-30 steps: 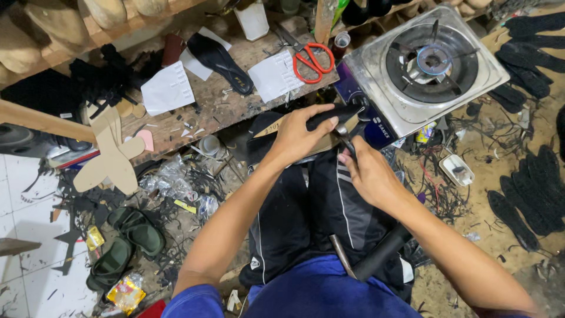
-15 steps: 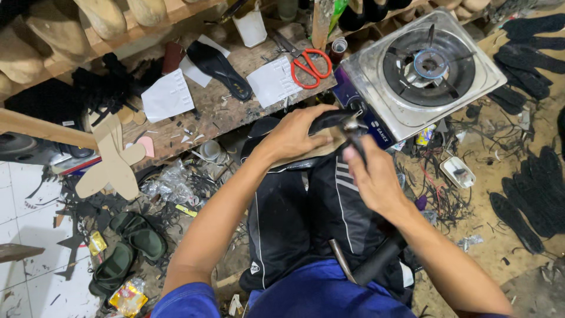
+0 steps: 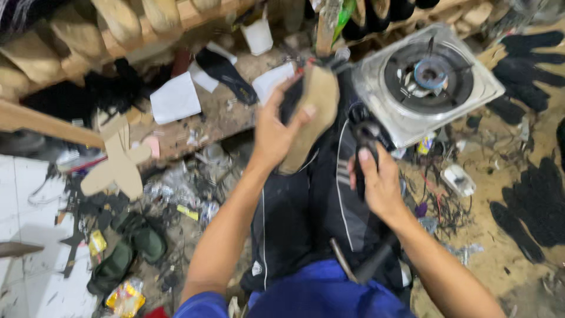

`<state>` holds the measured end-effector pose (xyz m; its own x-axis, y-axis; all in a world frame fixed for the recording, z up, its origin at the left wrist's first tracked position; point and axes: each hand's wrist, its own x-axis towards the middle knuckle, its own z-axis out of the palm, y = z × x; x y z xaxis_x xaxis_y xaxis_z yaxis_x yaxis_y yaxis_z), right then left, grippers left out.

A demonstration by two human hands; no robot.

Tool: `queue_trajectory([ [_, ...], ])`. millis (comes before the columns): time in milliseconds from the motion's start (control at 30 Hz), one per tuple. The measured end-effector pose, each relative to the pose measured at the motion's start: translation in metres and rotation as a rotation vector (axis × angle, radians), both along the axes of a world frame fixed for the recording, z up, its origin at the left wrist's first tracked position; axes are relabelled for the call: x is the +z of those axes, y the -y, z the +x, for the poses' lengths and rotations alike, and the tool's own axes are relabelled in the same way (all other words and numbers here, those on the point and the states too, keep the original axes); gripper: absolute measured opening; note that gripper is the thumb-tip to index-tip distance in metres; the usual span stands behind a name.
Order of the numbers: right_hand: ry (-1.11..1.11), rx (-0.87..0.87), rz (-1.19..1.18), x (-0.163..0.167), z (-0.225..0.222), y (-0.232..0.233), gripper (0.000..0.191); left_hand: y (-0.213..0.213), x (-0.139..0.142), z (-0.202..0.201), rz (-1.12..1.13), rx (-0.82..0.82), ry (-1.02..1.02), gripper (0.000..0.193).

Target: The person sits on the floor of a shoe workshop and pulls a black fabric upper over a wooden shoe last, smoothing and pressing the fabric around the last by hand. They then tap and press the shoe with a hammer to set the shape, working the toe and sides before lifting the shaped shoe off the last.

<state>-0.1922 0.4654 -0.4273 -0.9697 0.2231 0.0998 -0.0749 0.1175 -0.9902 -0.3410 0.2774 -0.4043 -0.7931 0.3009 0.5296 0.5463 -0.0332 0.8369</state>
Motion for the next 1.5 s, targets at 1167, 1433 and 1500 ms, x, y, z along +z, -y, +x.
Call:
queue_trajectory([
  [1167, -0.114, 0.254, 0.509, 0.016, 0.015, 0.115, 0.019, 0.103, -0.045, 0.104, -0.064, 0.240, 0.089, 0.042],
  [1433, 0.111, 0.236, 0.645, -0.001, -0.016, 0.105, 0.021, 0.088, -0.053, 0.064, 0.118, 0.207, 0.303, 0.041],
  [1500, 0.082, 0.250, 0.646, 0.002, -0.014, 0.103, 0.022, 0.100, -0.042, 0.059, -0.052, 0.068, 0.254, 0.045],
])
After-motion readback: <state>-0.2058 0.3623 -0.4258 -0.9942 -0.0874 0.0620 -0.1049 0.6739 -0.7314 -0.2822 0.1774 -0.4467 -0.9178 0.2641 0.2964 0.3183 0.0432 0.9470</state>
